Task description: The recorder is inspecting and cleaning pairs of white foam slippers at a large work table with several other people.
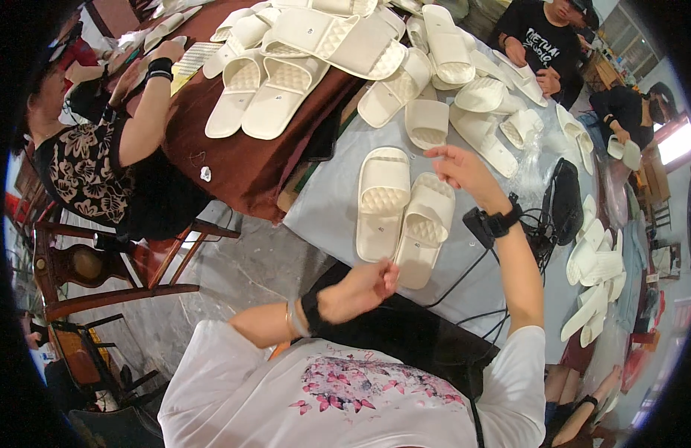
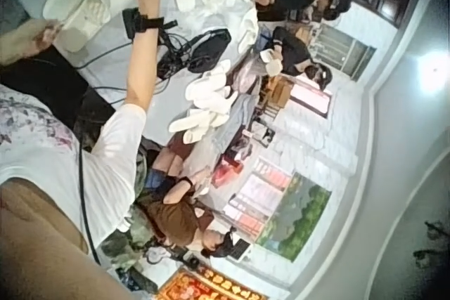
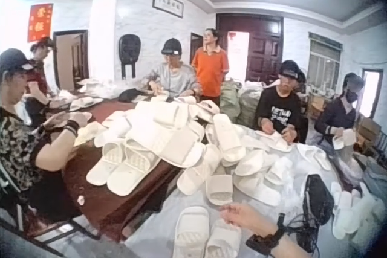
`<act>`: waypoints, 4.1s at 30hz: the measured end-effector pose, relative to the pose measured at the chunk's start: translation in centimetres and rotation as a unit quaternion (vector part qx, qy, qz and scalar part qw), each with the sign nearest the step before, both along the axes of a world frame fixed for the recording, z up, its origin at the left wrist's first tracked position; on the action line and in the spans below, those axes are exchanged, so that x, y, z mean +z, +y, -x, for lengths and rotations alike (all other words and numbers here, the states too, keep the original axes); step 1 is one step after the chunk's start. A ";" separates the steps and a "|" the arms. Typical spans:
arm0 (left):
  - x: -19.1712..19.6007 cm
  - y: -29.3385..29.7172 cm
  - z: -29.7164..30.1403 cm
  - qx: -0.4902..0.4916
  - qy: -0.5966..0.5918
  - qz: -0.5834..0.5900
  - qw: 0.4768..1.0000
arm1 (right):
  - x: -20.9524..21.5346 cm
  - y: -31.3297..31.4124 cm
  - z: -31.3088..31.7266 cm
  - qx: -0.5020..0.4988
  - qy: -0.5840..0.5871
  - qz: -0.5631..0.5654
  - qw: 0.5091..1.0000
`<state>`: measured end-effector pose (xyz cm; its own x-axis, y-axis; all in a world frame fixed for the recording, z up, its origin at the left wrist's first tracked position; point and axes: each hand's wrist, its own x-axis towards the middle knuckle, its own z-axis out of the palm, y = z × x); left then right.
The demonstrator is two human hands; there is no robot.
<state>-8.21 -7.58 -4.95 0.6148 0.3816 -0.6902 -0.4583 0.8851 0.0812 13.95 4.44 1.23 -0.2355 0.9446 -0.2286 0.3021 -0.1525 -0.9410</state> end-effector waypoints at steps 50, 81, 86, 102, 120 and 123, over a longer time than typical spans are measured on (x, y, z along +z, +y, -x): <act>0.4 15.7 -4.4 -0.265 0.349 -0.815 0.380 | -3.4 -2.9 2.4 -0.177 0.026 -0.229 0.957; -5.2 5.7 -6.0 -0.199 0.552 -0.721 0.369 | -7.8 -4.4 -3.9 0.041 -0.174 -0.035 0.983; -5.0 5.5 -6.7 -0.127 0.556 -0.694 0.438 | -6.2 -1.5 -4.5 0.084 0.047 0.254 0.962; -5.6 5.3 -7.6 -0.027 0.555 -0.673 0.488 | -7.5 -1.0 -4.7 0.073 0.094 0.289 0.950; -5.5 5.7 -7.0 -0.031 0.495 -0.715 0.493 | -9.2 -1.1 -5.4 0.032 0.179 0.331 0.926; -4.3 5.0 -5.7 -0.012 0.462 -0.753 0.469 | -9.2 -1.5 -4.8 -0.013 0.201 0.329 0.923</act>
